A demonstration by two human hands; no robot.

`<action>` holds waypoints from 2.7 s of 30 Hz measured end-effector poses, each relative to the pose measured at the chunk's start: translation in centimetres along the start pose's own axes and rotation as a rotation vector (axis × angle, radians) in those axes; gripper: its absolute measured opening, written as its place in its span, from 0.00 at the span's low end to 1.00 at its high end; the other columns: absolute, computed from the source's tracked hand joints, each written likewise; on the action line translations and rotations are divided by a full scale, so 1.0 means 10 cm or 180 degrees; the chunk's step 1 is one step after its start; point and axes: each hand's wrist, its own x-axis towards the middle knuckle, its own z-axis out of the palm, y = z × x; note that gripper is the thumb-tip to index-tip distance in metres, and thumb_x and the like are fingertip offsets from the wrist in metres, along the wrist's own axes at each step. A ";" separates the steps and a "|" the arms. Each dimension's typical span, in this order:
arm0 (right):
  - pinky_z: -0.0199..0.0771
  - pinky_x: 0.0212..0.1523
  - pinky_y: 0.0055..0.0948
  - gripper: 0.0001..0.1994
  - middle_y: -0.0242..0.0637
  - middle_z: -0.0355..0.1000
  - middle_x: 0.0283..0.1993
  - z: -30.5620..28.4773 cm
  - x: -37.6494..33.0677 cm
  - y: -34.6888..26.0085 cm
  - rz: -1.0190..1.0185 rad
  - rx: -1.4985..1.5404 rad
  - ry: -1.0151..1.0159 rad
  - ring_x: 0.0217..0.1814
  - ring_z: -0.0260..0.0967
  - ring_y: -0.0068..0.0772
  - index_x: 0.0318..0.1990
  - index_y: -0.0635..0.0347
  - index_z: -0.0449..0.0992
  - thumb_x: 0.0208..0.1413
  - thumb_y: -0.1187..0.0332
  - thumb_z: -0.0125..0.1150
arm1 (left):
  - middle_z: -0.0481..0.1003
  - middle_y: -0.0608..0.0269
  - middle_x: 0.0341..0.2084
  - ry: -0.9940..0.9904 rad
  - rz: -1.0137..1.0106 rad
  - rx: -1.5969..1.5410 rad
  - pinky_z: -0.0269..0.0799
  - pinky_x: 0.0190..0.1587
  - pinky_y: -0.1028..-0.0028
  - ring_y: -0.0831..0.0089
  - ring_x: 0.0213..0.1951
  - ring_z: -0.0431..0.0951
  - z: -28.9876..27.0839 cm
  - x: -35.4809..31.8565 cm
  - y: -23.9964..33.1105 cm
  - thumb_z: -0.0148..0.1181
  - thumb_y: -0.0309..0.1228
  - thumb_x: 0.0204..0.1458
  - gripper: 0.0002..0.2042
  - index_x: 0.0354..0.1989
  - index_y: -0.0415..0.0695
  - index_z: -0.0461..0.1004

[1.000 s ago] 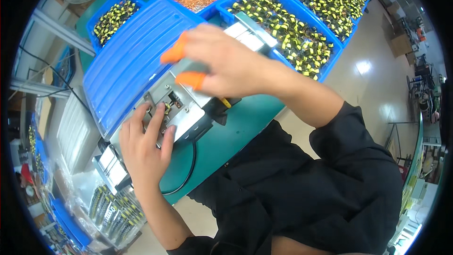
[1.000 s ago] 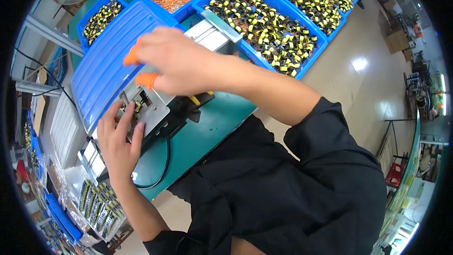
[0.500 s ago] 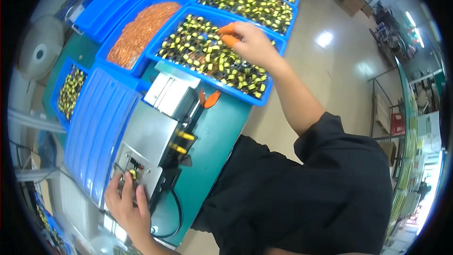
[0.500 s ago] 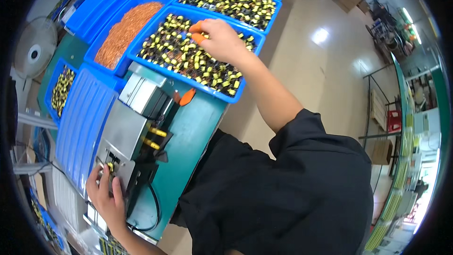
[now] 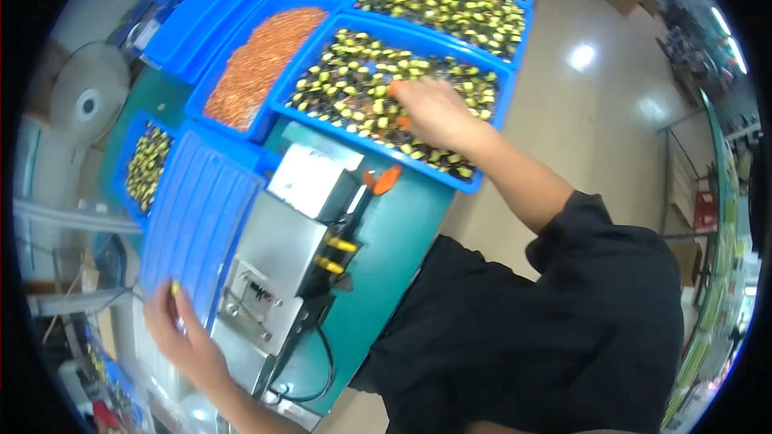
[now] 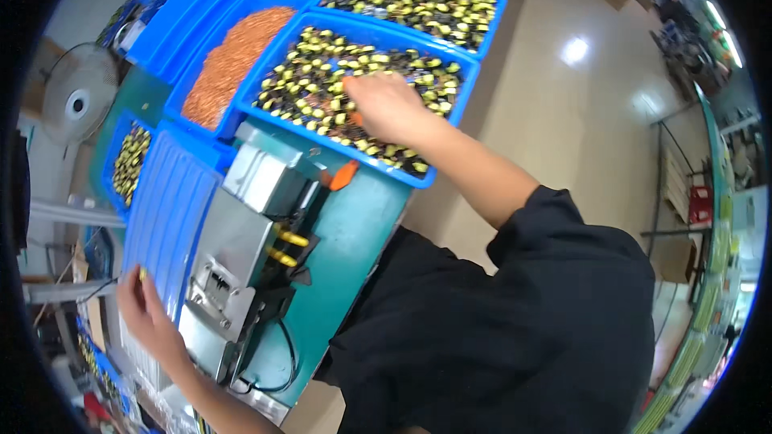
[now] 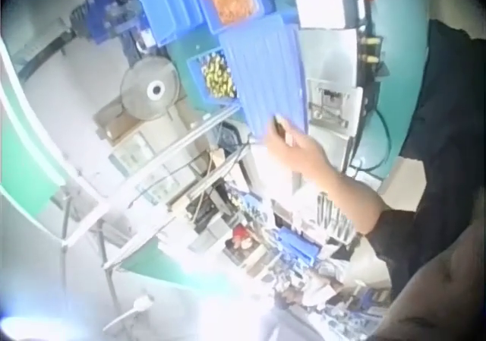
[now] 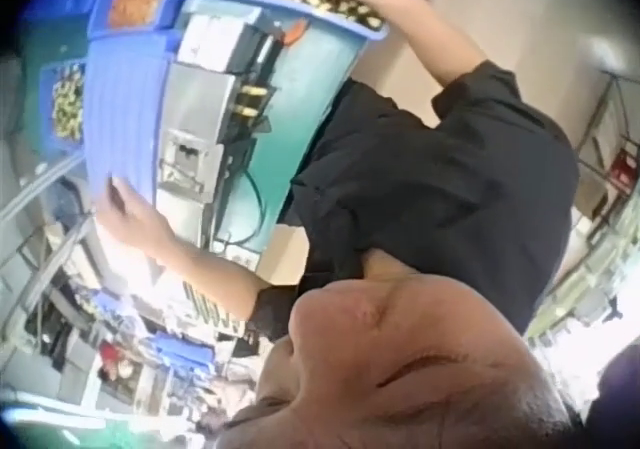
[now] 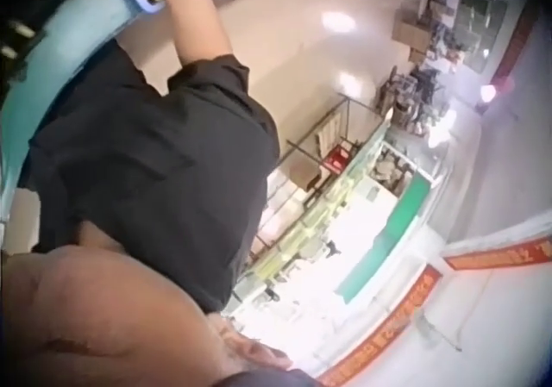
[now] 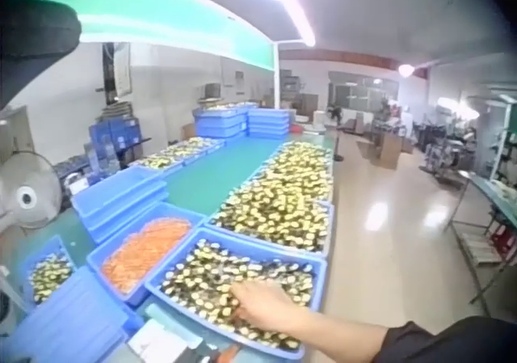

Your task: The person assembles small electronic components into housings using an assembly machine at a factory workstation.

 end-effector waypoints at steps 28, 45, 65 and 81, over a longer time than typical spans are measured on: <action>0.72 0.47 0.26 0.19 0.36 0.71 0.53 -0.18 0.03 0.09 0.1084 0.4793 0.0056 0.47 0.71 0.25 0.54 0.66 0.72 0.54 0.74 0.62 | 0.73 0.52 0.50 -0.0616 0.0464 -0.0109 0.71 0.49 0.67 0.64 0.49 0.75 0.75 1.19 -0.49 0.56 0.34 0.60 0.16 0.54 0.40 0.73; 0.71 0.39 0.28 0.13 0.34 0.70 0.40 -0.36 0.21 -1.99 -0.1925 0.2693 -0.1012 0.38 0.69 0.28 0.46 0.62 0.76 0.52 0.77 0.62 | 0.73 0.49 0.46 0.0217 0.0126 0.0439 0.68 0.50 0.61 0.52 0.48 0.73 0.20 -0.71 -0.02 0.59 0.24 0.52 0.09 0.42 0.38 0.77; 0.70 0.43 0.39 0.15 0.41 0.68 0.41 -0.07 0.18 -2.47 -0.3160 0.1911 -0.0991 0.45 0.68 0.48 0.45 0.62 0.71 0.48 0.79 0.60 | 0.73 0.51 0.45 0.0375 0.0061 0.0215 0.70 0.47 0.61 0.53 0.46 0.73 0.20 -0.72 -0.07 0.58 0.23 0.51 0.08 0.40 0.37 0.77; 0.64 0.43 0.35 0.07 0.33 0.70 0.35 0.01 0.14 -2.57 -0.3091 0.1254 -0.0232 0.43 0.66 0.39 0.35 0.58 0.75 0.47 0.72 0.64 | 0.73 0.49 0.46 0.0166 0.0038 0.0180 0.68 0.51 0.61 0.52 0.48 0.73 0.18 -0.75 -0.07 0.50 0.17 0.47 0.13 0.41 0.36 0.76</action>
